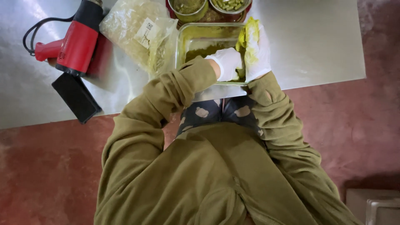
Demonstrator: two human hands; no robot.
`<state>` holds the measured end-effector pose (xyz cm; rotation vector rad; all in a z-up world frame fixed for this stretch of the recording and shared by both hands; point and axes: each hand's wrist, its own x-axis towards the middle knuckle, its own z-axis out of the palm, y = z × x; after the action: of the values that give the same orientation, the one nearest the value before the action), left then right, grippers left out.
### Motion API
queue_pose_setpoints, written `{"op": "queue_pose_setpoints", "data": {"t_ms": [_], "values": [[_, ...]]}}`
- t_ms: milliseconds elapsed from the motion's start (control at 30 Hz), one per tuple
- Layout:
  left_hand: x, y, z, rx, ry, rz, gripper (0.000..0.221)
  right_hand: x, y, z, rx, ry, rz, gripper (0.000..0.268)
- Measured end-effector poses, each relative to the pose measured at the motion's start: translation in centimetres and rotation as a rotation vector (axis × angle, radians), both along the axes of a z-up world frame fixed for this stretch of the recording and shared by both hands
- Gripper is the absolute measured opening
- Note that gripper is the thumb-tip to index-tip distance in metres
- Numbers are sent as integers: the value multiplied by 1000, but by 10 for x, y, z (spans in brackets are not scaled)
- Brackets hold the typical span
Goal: Mixing and kneading a thick green paste in a plastic container using gloved hands
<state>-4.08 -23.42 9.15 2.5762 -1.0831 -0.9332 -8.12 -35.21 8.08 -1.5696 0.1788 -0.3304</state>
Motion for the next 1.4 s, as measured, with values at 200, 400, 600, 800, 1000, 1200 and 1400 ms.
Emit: {"op": "queue_pose_setpoints", "data": {"t_ms": [200, 400, 600, 800, 1000, 1200, 1400], "values": [[5, 7, 63, 191, -35, 66, 29, -5, 6, 18, 142, -69, -2, 40], [-9, -6, 45, 176, 70, 151, 20, 2, 1, -1, 180, -120, -32, 27], [-3, -10, 20, 137, -74, 58, 30, 1, 6, 2, 413, -114, -54, 25], [10, -24, -51, 72, -280, 23, 25, 0, 1, 1, 238, -108, -61, 29], [10, -38, -75, -18, -524, -99, 12, 1, 4, 0, 285, -115, -85, 32], [14, -35, -76, -61, -593, -69, 19, 5, 2, -8, 474, -130, -63, 30], [18, -41, -71, 97, -391, -140, 19, 4, 2, -1, 468, -175, -35, 31]]}}
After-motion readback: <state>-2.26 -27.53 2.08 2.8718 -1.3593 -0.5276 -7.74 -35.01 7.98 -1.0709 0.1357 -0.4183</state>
